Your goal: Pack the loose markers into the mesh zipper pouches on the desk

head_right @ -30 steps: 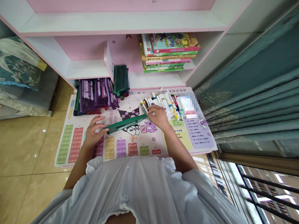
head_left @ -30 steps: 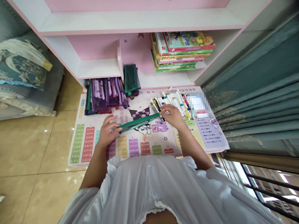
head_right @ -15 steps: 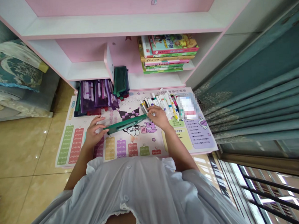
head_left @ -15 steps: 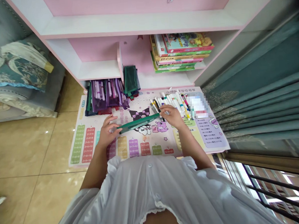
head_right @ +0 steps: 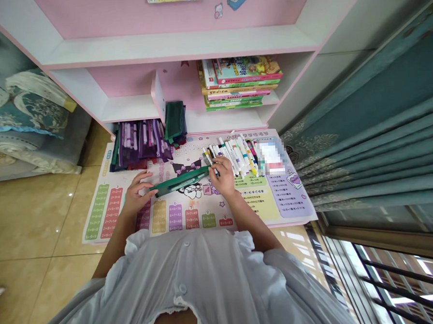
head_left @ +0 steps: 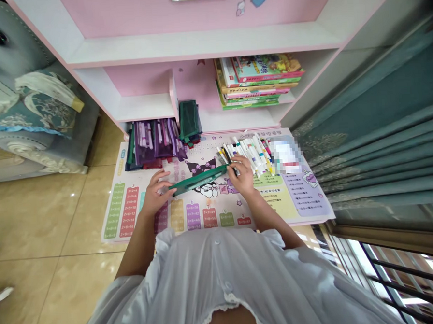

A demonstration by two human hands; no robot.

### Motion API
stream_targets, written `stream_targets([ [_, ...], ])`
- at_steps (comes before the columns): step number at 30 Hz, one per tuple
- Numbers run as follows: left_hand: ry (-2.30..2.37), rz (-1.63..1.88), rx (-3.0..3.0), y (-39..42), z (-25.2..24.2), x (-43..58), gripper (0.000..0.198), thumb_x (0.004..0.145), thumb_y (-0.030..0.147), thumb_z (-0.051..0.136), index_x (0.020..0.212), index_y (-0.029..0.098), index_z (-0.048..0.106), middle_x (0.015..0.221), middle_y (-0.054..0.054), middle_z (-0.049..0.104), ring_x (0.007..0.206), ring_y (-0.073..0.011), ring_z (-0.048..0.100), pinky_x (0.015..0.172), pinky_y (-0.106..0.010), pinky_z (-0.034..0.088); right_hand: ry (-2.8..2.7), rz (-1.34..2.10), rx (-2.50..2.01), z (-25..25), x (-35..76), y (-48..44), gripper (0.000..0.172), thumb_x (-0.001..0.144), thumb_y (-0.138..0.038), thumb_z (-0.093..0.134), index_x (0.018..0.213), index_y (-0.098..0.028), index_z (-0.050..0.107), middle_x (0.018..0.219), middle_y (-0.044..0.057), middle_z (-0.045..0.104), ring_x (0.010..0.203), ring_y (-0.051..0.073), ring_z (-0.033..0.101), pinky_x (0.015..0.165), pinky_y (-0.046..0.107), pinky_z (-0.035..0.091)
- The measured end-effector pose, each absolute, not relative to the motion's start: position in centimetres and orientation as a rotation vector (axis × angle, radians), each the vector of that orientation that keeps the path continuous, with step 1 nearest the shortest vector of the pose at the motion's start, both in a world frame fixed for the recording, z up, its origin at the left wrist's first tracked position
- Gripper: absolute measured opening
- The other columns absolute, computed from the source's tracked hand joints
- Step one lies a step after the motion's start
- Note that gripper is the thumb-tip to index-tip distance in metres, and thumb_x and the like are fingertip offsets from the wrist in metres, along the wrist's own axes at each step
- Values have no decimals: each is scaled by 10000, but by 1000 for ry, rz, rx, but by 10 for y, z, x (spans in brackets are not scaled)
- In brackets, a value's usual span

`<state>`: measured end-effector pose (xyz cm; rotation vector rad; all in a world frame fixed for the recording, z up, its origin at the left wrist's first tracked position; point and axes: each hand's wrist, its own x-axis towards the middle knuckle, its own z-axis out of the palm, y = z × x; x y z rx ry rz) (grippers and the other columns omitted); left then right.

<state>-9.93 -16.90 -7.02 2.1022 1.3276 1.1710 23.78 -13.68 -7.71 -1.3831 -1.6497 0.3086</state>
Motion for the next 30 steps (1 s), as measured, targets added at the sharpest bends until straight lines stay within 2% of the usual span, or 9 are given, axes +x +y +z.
stream_targets([
  [6, 1327, 1085, 2119, -172, -65, -99, 192, 825, 402, 704, 802, 217, 659, 1265, -96, 624, 1309, -273, 505, 1108, -531, 423, -1649, 269, -1337, -84, 237, -137, 119, 861, -331, 548, 772, -260, 583, 1067, 107, 626, 1222, 301, 532, 1071, 579, 438],
  [13, 1406, 827, 2301, -173, -50, -82, 205, 842, 417, 663, 865, 217, 698, 1274, -101, 626, 1294, -283, 498, 1106, -495, 396, -1665, 58, -1104, -86, 235, -135, 92, 901, -260, 550, 816, -237, 576, 994, 89, 617, 1114, 267, 584, 975, 531, 520],
  [17, 1560, 548, 2379, -167, -39, -61, 194, 837, 406, 658, 849, 223, 721, 1215, -96, 667, 1227, -299, 545, 1098, -555, 333, -1674, -1, -1066, -90, 235, -134, 56, 900, -215, 570, 848, -233, 581, 1010, 81, 616, 1116, 263, 587, 952, 515, 532],
  [22, 1534, 274, 2439, -156, -32, -36, 180, 846, 392, 654, 859, 233, 737, 1217, -102, 672, 1228, -310, 541, 1121, -645, 234, -1638, -19, -1038, -93, 234, -136, 46, 885, -189, 595, 869, -232, 589, 1020, 84, 622, 1119, 269, 588, 940, 515, 532],
  [26, 1543, 261, 2452, -152, -29, -26, 156, 863, 333, 637, 801, 243, 748, 1178, -84, 689, 1269, -309, 513, 1135, -670, 171, -1624, -8, -1060, -96, 233, -138, 35, 894, -206, 589, 872, -232, 589, 1007, 84, 620, 1107, 265, 597, 931, 517, 544],
  [30, 1569, 336, 2431, -154, -27, -24, 147, 848, 296, 649, 757, 247, 754, 1164, -71, 696, 1291, -317, 500, 1144, -659, 163, -1611, -17, -1099, -99, 235, -137, 43, 908, -234, 582, 865, -233, 587, 1005, 83, 621, 1104, 262, 603, 927, 519, 552],
])
